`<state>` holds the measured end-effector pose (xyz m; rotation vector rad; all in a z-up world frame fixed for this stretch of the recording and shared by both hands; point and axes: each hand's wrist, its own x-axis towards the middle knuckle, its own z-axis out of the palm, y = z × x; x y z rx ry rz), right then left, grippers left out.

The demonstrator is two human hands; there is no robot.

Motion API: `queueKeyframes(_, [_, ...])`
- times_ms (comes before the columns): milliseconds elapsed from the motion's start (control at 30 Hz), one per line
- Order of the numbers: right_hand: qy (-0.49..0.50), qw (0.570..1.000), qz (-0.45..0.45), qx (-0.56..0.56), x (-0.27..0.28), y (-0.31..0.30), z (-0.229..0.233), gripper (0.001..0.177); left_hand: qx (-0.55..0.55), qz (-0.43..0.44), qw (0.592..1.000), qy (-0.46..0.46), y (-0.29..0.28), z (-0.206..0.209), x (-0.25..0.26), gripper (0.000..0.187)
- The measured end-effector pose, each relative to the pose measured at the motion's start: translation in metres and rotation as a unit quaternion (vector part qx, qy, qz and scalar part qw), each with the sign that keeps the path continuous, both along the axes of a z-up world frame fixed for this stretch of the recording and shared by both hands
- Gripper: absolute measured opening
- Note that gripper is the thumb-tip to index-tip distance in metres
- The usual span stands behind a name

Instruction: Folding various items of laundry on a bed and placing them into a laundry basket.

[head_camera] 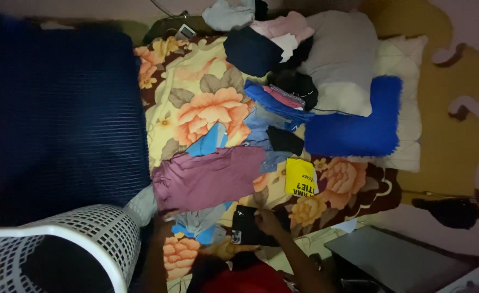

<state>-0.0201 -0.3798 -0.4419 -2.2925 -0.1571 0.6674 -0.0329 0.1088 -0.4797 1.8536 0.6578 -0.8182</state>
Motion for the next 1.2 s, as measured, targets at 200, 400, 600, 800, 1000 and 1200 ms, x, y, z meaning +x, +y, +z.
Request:
queueKeyframes(200, [0.021,0.998,-0.027,0.057,0.011,-0.005,0.001,0.025,0.093,-0.09,0.858,-0.498,0.007,-0.023,0.007,0.044])
queueKeyframes(400, [-0.017,0.997,-0.012,0.078,0.007,-0.002,0.016,0.022,-0.172,0.236,0.932,-0.213,-0.012,-0.021,0.003,0.03])
queueKeyframes(600, [0.085,0.996,-0.039,0.013,-0.012,0.009,0.026,0.023,-0.052,0.196,0.886,-0.416,-0.027,0.02,0.014,0.031])
queueKeyframes(800, [0.016,0.999,-0.021,0.026,-0.041,0.01,-0.028,0.026,0.029,0.119,0.94,-0.318,-0.051,0.178,0.063,0.04])
queueKeyframes(1000, [-0.097,0.984,-0.096,0.117,0.027,0.114,0.162,0.091,-0.164,0.144,0.919,-0.328,-0.106,0.34,0.091,0.023])
queueKeyframes(1200, [-0.326,0.93,-0.148,0.079,0.041,0.142,0.124,0.077,-0.205,0.167,0.924,-0.276,-0.131,0.459,0.071,0.013])
